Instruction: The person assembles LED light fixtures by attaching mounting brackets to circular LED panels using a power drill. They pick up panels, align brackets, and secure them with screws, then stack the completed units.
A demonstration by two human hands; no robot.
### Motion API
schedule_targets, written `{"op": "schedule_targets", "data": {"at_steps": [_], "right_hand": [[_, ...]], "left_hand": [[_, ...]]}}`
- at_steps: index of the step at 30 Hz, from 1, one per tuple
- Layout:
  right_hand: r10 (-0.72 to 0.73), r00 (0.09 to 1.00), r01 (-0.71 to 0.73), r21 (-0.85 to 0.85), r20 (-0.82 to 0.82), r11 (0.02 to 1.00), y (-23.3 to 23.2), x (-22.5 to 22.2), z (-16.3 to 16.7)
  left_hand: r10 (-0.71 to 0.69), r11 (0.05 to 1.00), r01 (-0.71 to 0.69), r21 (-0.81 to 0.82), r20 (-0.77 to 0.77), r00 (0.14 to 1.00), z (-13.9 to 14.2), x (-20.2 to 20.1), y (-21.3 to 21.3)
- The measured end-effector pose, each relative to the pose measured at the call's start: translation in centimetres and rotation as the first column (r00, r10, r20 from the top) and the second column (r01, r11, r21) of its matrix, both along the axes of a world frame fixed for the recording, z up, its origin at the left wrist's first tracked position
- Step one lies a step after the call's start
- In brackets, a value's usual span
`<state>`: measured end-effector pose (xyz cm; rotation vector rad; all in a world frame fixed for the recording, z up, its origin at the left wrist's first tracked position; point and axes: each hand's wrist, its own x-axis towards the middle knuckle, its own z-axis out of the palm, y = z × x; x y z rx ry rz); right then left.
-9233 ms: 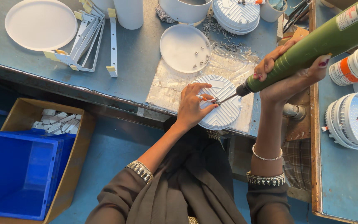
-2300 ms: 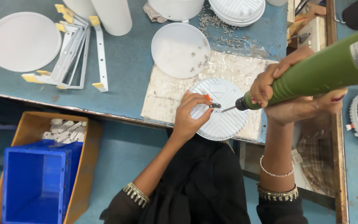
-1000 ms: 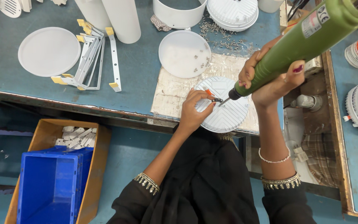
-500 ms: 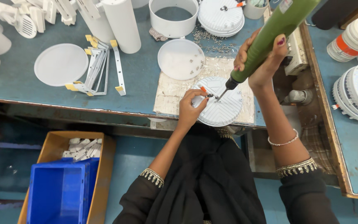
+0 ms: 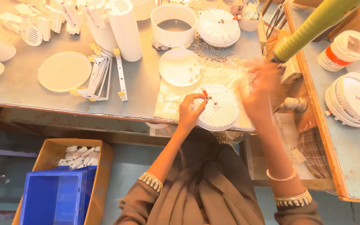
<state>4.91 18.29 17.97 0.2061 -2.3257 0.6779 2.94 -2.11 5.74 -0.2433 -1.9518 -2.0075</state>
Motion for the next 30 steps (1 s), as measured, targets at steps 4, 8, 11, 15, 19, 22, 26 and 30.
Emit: {"op": "schedule_targets", "data": {"at_steps": [4, 8, 11, 15, 19, 22, 26, 30], "right_hand": [[0.386, 0.851, -0.306, -0.263, 0.355, 0.915, -3.2, -2.1, -6.2], [0.414, 0.834, -0.351, -0.228, 0.366, 0.908, -1.9, -4.1, -7.9], [0.429, 0.782, -0.356, -0.239, 0.452, 0.903, -0.3, -5.0, -7.6], [0.381, 0.737, -0.312, -0.219, 0.558, 0.924, 0.4, -5.1, -6.8], [0.387, 0.771, -0.303, -0.243, 0.506, 0.922, -0.5, -4.2, -6.4], [0.405, 0.799, -0.317, -0.261, 0.445, 0.912, -1.2, -3.4, -6.6], [0.389, 0.857, -0.354, -0.164, 0.337, 0.921, -1.6, -2.8, -7.2], [0.330, 0.912, -0.348, 0.037, 0.245, 0.937, -1.9, -2.5, -7.8]], "left_hand": [[-0.057, 0.998, 0.055, -0.017, -0.164, 0.985, 0.2, -0.7, 0.5], [-0.090, 0.996, 0.092, 0.007, -0.128, 0.988, -0.7, -1.5, 0.2], [-0.189, 0.945, 0.207, 0.252, -0.092, 0.978, -1.7, -2.3, -0.3], [-0.185, 0.928, 0.184, 0.323, -0.028, 0.982, -2.5, -2.9, -0.4], [-0.165, 0.960, 0.159, 0.230, 0.006, 0.986, -2.4, -2.4, -0.3], [-0.141, 0.972, 0.146, 0.182, -0.043, 0.989, -1.9, -2.2, -0.4], [-0.138, 0.976, 0.139, 0.170, -0.020, 0.990, -1.4, -1.9, -0.3], [-0.110, 0.986, 0.111, 0.121, -0.017, 0.994, -1.1, -1.6, -0.3]]}}
